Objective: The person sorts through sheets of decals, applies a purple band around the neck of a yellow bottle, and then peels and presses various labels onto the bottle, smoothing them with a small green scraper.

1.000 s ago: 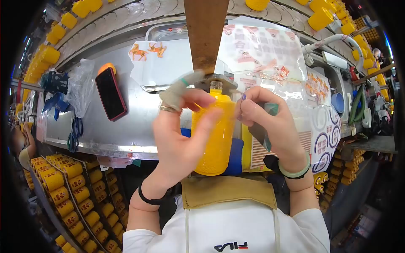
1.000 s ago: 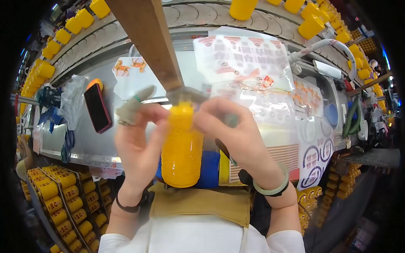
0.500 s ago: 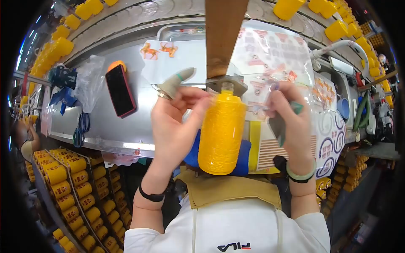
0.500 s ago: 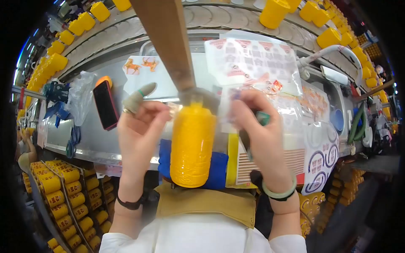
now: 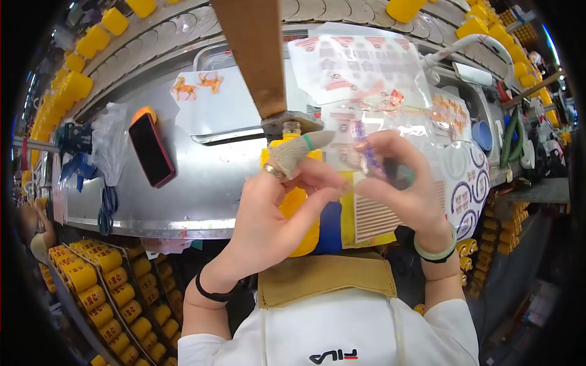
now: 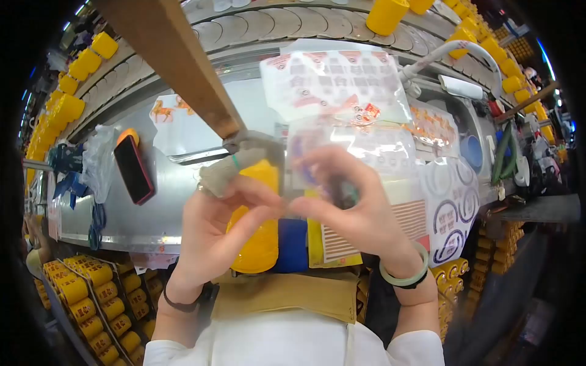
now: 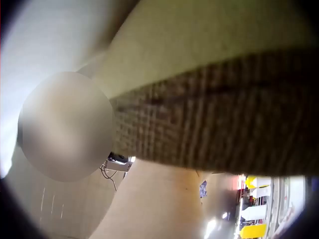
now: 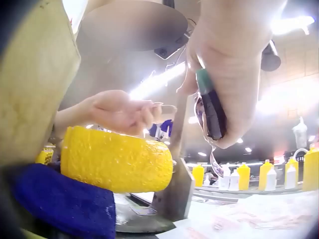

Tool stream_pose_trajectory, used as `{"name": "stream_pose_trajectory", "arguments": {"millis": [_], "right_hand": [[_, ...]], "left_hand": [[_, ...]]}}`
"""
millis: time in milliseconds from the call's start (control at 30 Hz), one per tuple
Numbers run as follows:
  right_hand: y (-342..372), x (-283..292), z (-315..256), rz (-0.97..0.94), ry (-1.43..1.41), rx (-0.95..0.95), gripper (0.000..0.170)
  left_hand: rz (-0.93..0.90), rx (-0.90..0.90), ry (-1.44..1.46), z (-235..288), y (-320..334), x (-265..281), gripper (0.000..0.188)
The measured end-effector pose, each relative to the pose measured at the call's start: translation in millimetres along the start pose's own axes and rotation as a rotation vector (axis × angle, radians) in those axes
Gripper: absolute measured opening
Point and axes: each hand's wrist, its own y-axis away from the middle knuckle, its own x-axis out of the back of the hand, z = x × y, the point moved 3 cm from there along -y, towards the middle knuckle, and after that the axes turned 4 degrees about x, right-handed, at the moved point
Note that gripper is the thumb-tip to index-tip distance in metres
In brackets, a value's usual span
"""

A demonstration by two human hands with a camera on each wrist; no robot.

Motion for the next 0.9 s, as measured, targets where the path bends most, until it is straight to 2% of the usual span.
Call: {"name": "stream_pose_trajectory", "arguments": {"millis": [33,100,167,200,267,300,333,367,400,467,567,633,667,767,900], "right_hand": [[-1.7,-3.7,-0.3,-0.055,-0.036,-0.014,0.038],[-3.4,-4.5,1.3,-0.107,-0.071,-0.024,0.032],[-2.9,-7.4,8.6,-0.235,-0.021,-0.029,0.023],[-1.9,-8.8,10.8,-0.185,-0.04,-0.02,0.016],[-0.4,-3.3,17.8,-0.136,-0.026,0.015,0.015],[0.3,2.4,18.6,-0.089,-0.012,0.051,0.014],[-0.3,14.6,17.5,-0.065,0.061,-0.031,0.013],[-3.1,32.5,12.5,-0.056,0.308,-0.082,0.014],[-8.8,46.8,16.7,-0.029,0.36,-0.101,0.015],[-21.4,81.4,44.1,0.002,0.693,-0.236,0.017],[-35.8,106.5,105.5,-0.031,0.781,-0.309,0.023],[-40.6,111.3,124.7,0.049,0.956,-0.238,0.028],[-41.4,113.5,128.5,0.075,0.896,-0.279,0.036],[-40.4,121.3,136.4,0.077,0.844,-0.188,0.039],[-41.5,131.6,110.2,0.112,0.718,-0.223,0.038]], "left_hand": [[-0.002,-0.009,-0.044,0.5,-0.8,-1.0,0.025],[0.022,-0.029,-0.021,1.1,0.8,-5.0,0.03],[0.098,-0.011,-0.071,-0.9,2.6,-6.3,0.023],[0.096,-0.012,-0.069,0.4,3.5,-9.3,0.023],[0.201,-0.034,-0.151,5.0,4.5,-12.5,0.037],[0.196,-0.036,-0.146,3.6,3.9,-12.9,0.037],[0.273,-0.112,-0.207,3.9,4.5,-9.3,0.044],[0.349,-0.189,-0.266,4.2,5.8,-4.4,0.05],[0.327,-0.199,-0.318,2.8,8.5,3.0,0.056],[0.359,-0.181,-0.311,-0.5,12.5,10.7,0.055],[0.378,-0.169,-0.33,-4.4,14.2,14.9,0.055],[0.352,-0.175,-0.314,-5.3,16.6,13.1,0.062],[0.354,-0.175,-0.31,-6.0,16.9,13.2,0.062],[0.415,-0.199,-0.328,-7.0,19.7,17.7,0.056],[0.458,-0.158,-0.343,-13.1,26.6,27.4,0.061]]}}
